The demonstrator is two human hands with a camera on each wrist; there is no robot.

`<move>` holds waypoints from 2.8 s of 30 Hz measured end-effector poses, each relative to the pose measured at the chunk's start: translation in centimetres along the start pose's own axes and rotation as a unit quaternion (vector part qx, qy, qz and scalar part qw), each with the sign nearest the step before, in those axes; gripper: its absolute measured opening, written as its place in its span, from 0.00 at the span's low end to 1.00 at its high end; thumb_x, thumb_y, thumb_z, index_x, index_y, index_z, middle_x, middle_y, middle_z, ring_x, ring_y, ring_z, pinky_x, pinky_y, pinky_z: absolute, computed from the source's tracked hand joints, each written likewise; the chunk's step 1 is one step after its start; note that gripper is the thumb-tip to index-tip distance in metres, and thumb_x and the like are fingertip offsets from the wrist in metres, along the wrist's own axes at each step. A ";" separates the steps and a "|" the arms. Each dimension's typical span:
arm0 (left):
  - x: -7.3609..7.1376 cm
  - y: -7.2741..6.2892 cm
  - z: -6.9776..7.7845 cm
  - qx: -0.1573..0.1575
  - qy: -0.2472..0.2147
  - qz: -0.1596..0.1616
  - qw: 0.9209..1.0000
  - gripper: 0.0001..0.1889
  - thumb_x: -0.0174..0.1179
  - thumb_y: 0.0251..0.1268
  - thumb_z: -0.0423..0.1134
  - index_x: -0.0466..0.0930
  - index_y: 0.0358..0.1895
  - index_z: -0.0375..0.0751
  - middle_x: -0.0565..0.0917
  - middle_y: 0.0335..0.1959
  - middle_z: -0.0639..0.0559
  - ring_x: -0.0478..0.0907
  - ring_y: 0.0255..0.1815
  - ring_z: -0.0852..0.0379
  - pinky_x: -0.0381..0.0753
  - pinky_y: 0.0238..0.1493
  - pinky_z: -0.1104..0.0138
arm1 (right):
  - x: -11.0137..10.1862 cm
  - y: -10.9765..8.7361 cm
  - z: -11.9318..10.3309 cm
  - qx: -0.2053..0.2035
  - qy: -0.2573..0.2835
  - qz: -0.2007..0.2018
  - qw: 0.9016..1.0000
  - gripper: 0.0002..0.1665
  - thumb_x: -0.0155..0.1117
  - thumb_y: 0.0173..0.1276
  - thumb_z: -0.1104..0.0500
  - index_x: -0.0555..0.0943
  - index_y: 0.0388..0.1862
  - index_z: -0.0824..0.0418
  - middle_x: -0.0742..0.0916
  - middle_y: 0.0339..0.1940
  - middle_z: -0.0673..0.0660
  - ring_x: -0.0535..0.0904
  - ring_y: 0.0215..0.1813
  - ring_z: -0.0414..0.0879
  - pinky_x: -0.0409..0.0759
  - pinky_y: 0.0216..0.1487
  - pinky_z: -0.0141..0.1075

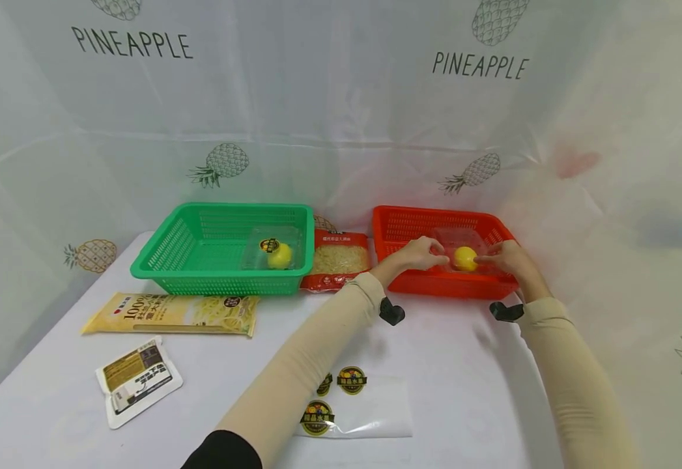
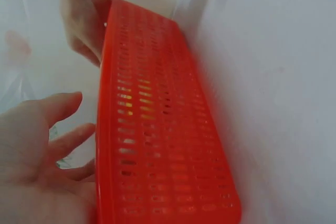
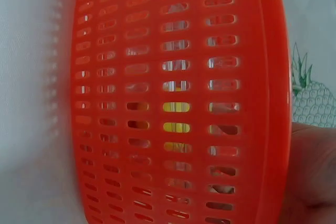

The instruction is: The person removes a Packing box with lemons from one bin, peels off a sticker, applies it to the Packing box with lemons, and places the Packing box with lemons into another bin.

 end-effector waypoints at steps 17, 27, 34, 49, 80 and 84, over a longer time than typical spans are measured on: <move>0.7 -0.8 -0.7 -0.057 0.052 0.006 0.997 0.33 0.57 0.70 0.53 0.64 0.73 0.42 0.71 0.71 0.50 0.70 0.69 0.52 0.71 0.70 0.60 | 1.5 -0.1 -0.9 -0.011 -0.017 -0.040 0.999 0.41 0.64 0.67 0.42 0.69 0.69 0.68 0.81 0.32 0.55 0.73 0.31 0.45 0.75 0.32 0.30; 0.4 -0.2 -1.2 -0.059 0.021 -0.010 0.998 0.34 0.59 0.68 0.52 0.63 0.73 0.40 0.71 0.71 0.47 0.70 0.68 0.51 0.72 0.69 0.59 | 1.5 -0.2 -1.3 -0.027 -0.008 -0.057 0.998 0.43 0.64 0.67 0.42 0.68 0.69 0.70 0.87 0.37 0.60 0.78 0.32 0.45 0.78 0.34 0.31; 0.1 -0.1 -1.9 -0.062 -0.085 -0.044 0.993 0.27 0.61 0.68 0.47 0.73 0.65 0.36 0.79 0.60 0.44 0.77 0.58 0.48 0.79 0.59 0.62 | 1.6 -0.3 -1.7 -0.032 0.000 -0.055 0.998 0.41 0.64 0.68 0.43 0.69 0.68 0.69 0.86 0.41 0.66 0.77 0.32 0.45 0.77 0.32 0.31; -1.1 -1.0 -1.8 -0.055 -0.127 -0.056 0.989 0.22 0.62 0.68 0.46 0.77 0.59 0.37 0.84 0.53 0.41 0.81 0.43 0.54 0.80 0.58 0.61 | 1.0 -0.4 -2.3 -0.059 -0.007 -0.027 0.998 0.43 0.66 0.63 0.37 0.72 0.66 0.67 0.87 0.36 0.62 0.78 0.28 0.46 0.80 0.31 0.33; -4.9 -2.1 -1.5 -0.038 -0.220 -0.004 0.975 0.19 0.66 0.64 0.39 0.77 0.55 0.36 0.82 0.47 0.44 0.84 0.51 0.41 0.85 0.50 0.59 | -0.6 -3.2 -5.8 -0.082 0.045 -0.005 0.996 0.46 0.64 0.65 0.36 0.68 0.69 0.66 0.86 0.45 0.65 0.84 0.40 0.54 0.84 0.42 0.34; -5.7 -2.7 -1.3 -0.031 -0.247 -0.006 0.968 0.23 0.65 0.65 0.39 0.73 0.60 0.34 0.81 0.50 0.42 0.84 0.52 0.41 0.84 0.53 0.56 | -1.1 -4.0 -6.8 -0.094 0.045 0.008 0.995 0.45 0.63 0.65 0.35 0.68 0.69 0.64 0.83 0.52 0.70 0.84 0.42 0.55 0.84 0.43 0.35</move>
Point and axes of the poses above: each hand's wrist, its own y-axis towards the middle knuckle, its own x-axis out of the palm, z = x × y, the point moved 8 cm from there along y, towards the middle knuckle
